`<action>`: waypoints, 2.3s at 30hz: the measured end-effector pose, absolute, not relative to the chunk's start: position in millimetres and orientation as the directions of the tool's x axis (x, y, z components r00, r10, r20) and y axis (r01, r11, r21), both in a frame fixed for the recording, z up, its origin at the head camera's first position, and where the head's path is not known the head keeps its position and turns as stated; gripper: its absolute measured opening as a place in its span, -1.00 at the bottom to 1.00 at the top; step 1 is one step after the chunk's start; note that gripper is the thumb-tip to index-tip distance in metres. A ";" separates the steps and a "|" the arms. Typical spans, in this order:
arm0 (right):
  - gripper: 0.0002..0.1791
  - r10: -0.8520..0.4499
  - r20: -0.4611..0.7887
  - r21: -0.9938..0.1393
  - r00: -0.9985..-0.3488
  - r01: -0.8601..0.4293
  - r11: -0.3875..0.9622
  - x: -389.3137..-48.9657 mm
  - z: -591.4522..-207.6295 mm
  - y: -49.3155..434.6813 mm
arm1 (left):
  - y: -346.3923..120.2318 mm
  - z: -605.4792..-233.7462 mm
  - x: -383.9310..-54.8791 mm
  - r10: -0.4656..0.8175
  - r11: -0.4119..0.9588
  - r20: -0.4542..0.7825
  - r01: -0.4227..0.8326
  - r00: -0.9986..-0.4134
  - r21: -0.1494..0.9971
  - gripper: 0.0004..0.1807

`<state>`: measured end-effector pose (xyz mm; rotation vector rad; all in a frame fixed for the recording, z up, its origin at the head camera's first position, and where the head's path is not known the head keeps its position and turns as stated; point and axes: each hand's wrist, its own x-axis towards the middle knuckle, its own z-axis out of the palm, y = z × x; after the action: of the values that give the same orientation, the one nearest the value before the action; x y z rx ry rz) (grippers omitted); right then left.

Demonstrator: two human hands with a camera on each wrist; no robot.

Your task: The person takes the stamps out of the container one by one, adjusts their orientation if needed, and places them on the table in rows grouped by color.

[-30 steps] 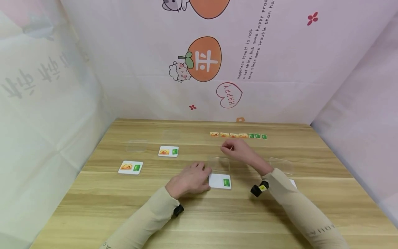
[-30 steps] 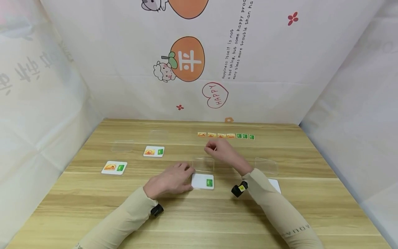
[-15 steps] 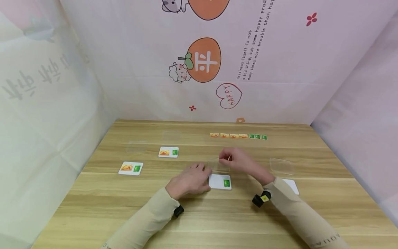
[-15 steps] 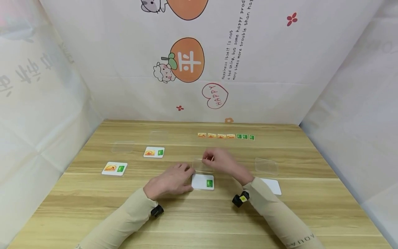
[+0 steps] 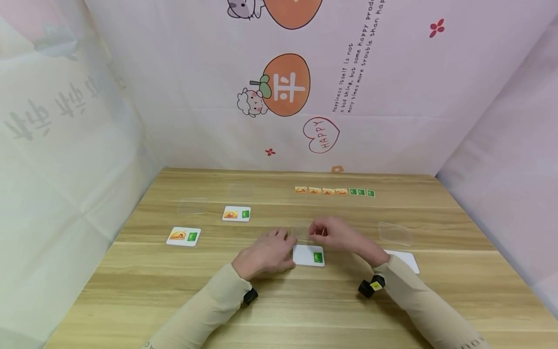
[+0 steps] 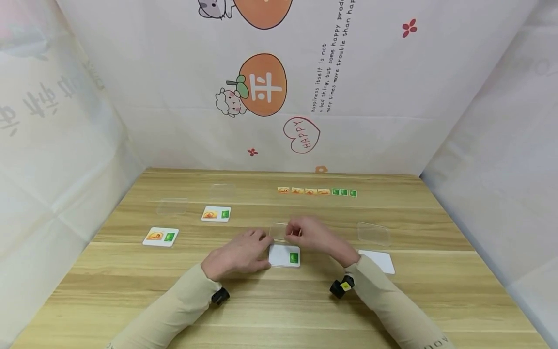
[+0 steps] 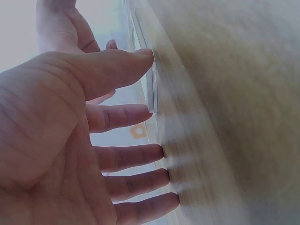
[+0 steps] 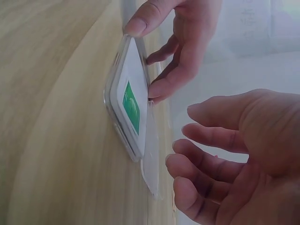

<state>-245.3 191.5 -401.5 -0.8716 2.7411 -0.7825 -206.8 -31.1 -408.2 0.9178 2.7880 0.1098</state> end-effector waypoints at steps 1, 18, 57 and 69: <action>-0.96 -0.574 0.002 -0.530 -0.819 -0.487 0.694 -244.8 -402.3 192.5 | -31.0 -408.4 -206.9 0.595 0.804 -0.169 0.580 -0.786 0.136 -0.40; -0.94 -0.588 -0.054 -0.509 -0.807 -0.484 0.712 -234.9 -407.3 200.3 | -31.7 -409.6 -207.2 0.596 0.803 -0.161 0.581 -0.787 0.134 -0.43; -0.91 -0.577 -0.067 -0.442 -0.814 -0.494 0.749 -220.8 -419.1 203.0 | -30.3 -408.6 -206.3 0.586 0.810 -0.173 0.572 -0.792 0.128 -0.44; -0.91 -0.538 -0.084 -0.459 -0.839 -0.446 0.768 -218.1 -418.6 202.1 | -27.8 -408.6 -207.6 0.595 0.804 -0.178 0.583 -0.784 0.118 -0.44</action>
<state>-218.1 202.1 -418.6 -0.7756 2.7522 -0.6357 -207.6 -27.8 -408.6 0.9202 2.7848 0.0831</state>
